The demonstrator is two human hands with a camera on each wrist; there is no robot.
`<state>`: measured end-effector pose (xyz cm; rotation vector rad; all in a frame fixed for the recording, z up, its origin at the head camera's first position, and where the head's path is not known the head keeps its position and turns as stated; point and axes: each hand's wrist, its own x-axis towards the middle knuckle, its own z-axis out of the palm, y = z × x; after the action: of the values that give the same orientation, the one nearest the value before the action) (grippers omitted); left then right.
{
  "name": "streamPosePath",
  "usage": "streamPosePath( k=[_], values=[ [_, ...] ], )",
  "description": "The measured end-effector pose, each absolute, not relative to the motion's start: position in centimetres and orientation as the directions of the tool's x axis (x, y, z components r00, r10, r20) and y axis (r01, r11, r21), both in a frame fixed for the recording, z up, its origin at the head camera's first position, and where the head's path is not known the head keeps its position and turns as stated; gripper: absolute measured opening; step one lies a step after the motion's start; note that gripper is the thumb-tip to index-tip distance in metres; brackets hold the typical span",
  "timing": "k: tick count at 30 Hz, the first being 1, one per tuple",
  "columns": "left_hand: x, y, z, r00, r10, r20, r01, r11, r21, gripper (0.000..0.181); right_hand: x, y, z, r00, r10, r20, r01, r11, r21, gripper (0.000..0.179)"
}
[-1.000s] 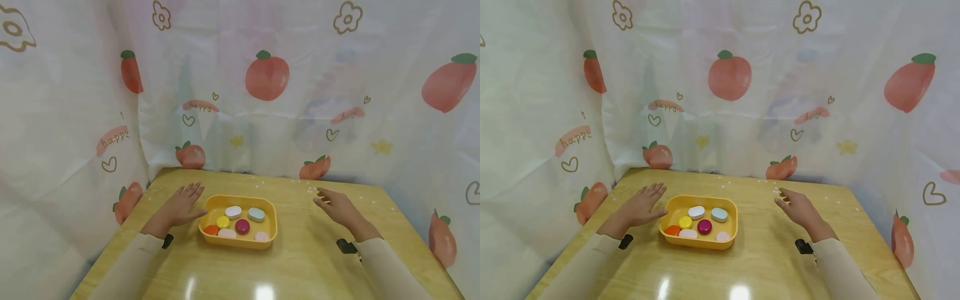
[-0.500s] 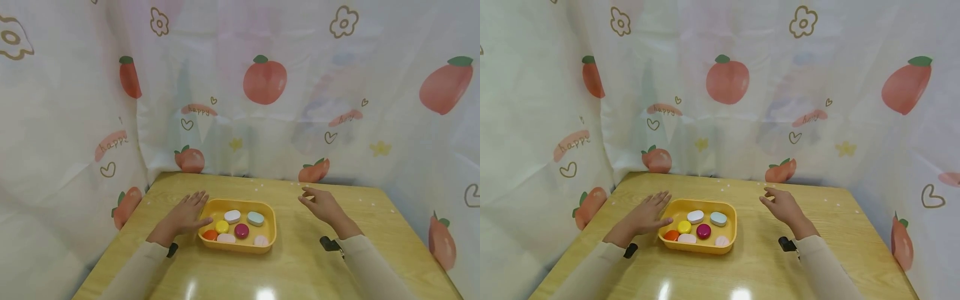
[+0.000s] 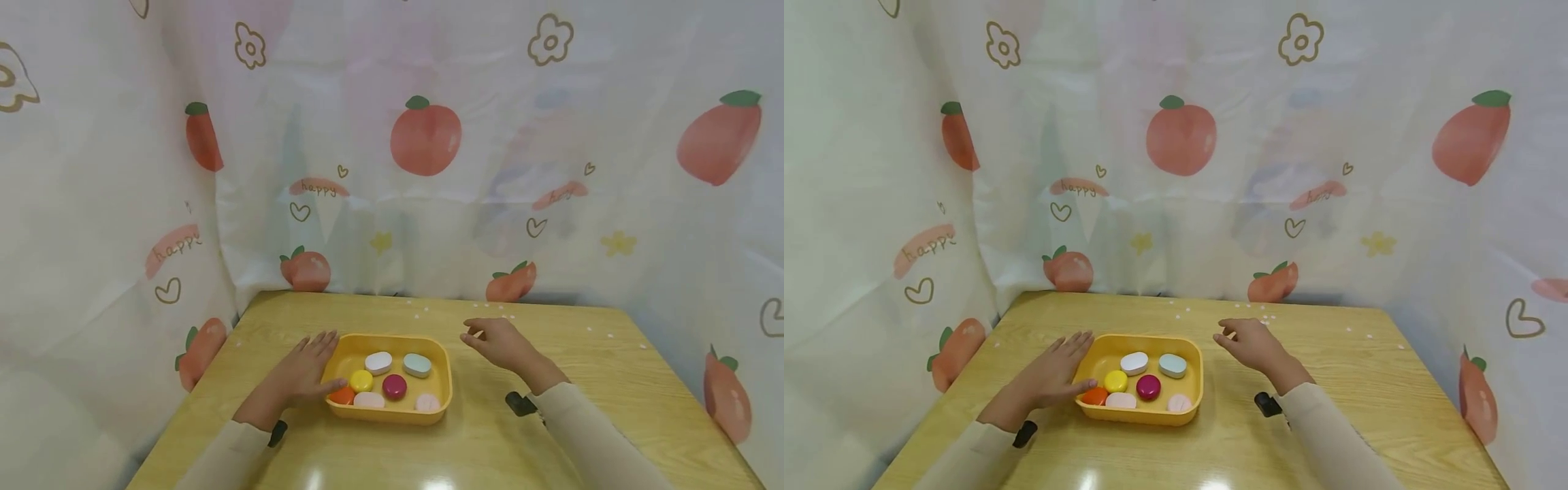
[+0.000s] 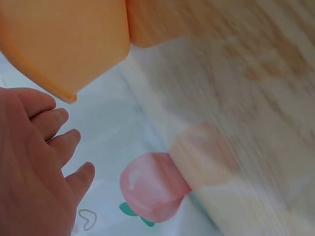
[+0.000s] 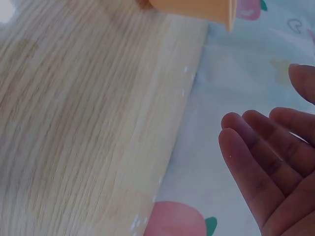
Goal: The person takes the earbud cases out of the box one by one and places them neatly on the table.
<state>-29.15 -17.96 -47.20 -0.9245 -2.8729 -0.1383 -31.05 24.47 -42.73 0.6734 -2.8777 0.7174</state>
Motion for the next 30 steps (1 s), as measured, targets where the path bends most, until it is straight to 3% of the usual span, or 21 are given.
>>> streamPosePath(
  k=[8,21,30],
  values=[
    [-28.5,-18.3,-47.2,-0.797,0.585,0.149,0.594,0.804,0.024,0.093,-31.6,22.1,-42.3,-0.873,-0.445,0.199,-0.488,0.782,-0.389,0.042],
    [-28.4,-18.4,-48.2,-0.803,0.586,0.109,0.595,0.8,0.075,0.095,-31.9,18.4,-42.4,-0.883,-0.442,0.158,-0.463,0.768,-0.443,0.036],
    [-28.2,-18.6,-48.0,-0.811,0.578,0.097,0.583,0.811,0.044,0.099,-32.0,17.1,-42.6,-0.876,-0.458,0.149,-0.472,0.753,-0.459,0.035]
  ],
)
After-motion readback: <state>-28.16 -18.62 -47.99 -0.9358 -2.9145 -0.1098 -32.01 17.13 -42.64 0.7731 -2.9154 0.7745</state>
